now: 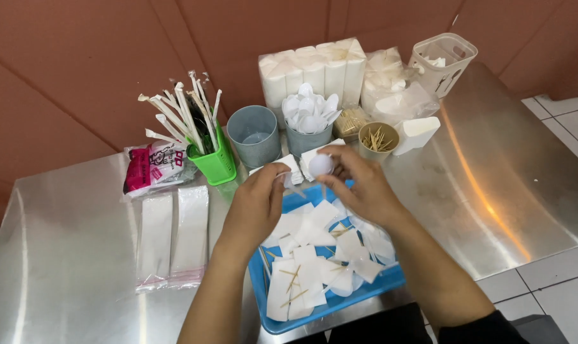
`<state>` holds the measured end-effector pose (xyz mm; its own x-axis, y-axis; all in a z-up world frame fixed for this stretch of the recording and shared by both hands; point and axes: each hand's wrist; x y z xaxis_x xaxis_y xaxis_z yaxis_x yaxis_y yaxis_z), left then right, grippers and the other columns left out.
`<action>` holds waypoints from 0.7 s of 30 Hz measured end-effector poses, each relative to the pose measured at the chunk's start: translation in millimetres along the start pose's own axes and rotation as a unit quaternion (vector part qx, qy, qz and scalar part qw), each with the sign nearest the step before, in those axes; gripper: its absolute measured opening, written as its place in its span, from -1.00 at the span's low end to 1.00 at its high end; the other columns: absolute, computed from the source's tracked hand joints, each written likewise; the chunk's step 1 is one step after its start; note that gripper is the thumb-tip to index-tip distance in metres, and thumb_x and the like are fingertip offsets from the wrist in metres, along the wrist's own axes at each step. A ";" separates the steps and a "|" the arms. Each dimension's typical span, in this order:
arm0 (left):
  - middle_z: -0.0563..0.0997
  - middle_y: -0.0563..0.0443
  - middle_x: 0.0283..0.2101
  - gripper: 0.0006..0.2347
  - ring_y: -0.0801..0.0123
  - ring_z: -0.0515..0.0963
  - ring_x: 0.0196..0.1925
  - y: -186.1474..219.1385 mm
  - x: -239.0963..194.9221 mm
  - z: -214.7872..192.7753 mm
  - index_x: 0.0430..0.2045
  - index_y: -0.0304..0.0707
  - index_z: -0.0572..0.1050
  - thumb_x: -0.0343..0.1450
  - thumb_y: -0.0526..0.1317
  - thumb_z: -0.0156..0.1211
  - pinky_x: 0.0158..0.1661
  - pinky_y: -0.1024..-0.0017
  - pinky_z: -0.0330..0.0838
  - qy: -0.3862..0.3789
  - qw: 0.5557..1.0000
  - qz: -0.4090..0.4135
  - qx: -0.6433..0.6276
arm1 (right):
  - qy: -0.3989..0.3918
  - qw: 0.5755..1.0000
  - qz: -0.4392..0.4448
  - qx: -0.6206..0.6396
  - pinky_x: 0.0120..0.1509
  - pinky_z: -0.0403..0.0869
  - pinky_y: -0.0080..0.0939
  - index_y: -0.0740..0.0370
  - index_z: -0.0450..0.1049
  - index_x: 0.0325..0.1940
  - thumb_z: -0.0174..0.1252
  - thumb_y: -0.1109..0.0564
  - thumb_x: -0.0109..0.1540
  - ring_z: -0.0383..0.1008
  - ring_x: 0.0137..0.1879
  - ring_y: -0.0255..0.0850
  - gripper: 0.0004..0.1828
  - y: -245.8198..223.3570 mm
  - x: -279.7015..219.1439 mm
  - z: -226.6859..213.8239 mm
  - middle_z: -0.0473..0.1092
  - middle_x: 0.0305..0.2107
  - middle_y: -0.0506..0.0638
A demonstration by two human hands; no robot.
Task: The person assembles individual utensil kits by placing a plastic spoon, a toothpick, and a folded napkin into a small paper wrapper. The person repeatedly picks items from a blue tray and containers on the table, wraps them, and places the finished kits into a stack.
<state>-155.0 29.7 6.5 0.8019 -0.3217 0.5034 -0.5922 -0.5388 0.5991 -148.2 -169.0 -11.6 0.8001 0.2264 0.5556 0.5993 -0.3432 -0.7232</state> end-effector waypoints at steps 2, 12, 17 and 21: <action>0.52 -0.20 -0.47 -0.86 0.01 0.56 -0.34 -7.9 30.8 7.1 -0.30 -0.27 0.42 0.34 -0.38 -0.06 -0.33 0.27 0.46 0.030 0.999 0.029 0.011 | 0.044 0.999 -0.021 0.012 -0.45 0.47 -0.28 0.37 0.21 0.07 0.09 0.39 0.10 0.42 -0.48 -0.17 -0.54 8.0 29.3 -21.7 0.36 -0.50 0.16; 0.51 -0.09 -0.55 -0.84 0.31 0.56 -0.51 -58.5 150.1 60.9 -0.37 -0.34 0.37 0.25 -0.51 0.02 -0.45 0.44 0.53 0.044 0.971 0.085 0.218 | 0.142 0.986 -0.078 0.031 -0.46 0.51 -0.26 0.37 0.20 0.02 -0.05 0.42 0.19 0.43 -0.49 -0.13 -0.69 83.5 116.7 -19.1 0.33 -0.49 0.19; 0.52 -0.22 -0.41 -0.85 0.23 0.56 -0.37 -81.8 163.9 79.2 -0.35 -0.37 0.34 0.27 -0.48 -0.06 -0.34 0.37 0.52 -0.078 0.970 -0.013 0.228 | 0.084 0.992 -0.026 -0.096 -0.52 0.44 -0.31 0.30 0.26 0.00 0.00 0.33 0.19 0.43 -0.56 -0.21 -0.71 107.8 118.6 -5.1 0.35 -0.61 0.06; 0.50 -0.12 -0.28 -0.84 0.22 0.47 -0.17 -118.1 171.2 98.5 -0.29 -0.26 0.39 0.32 -0.31 -0.10 -0.20 0.31 0.34 -0.132 0.938 -0.045 0.318 | 0.057 0.980 -0.009 -0.190 -0.39 0.45 -0.20 0.24 0.34 -0.05 0.05 0.23 0.18 0.45 -0.45 -0.12 -0.76 131.5 119.0 -1.2 0.40 -0.56 0.09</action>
<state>60.0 -38.4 -39.4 0.8876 -0.3894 0.2461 -0.4223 -0.9012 0.0972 25.7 -188.3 -40.1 0.7686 0.1400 0.6242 0.5423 -0.6601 -0.5197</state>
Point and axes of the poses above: each hand's wrist, its own x-axis towards the middle knuckle, its own z-axis out of the palm, y = z × x
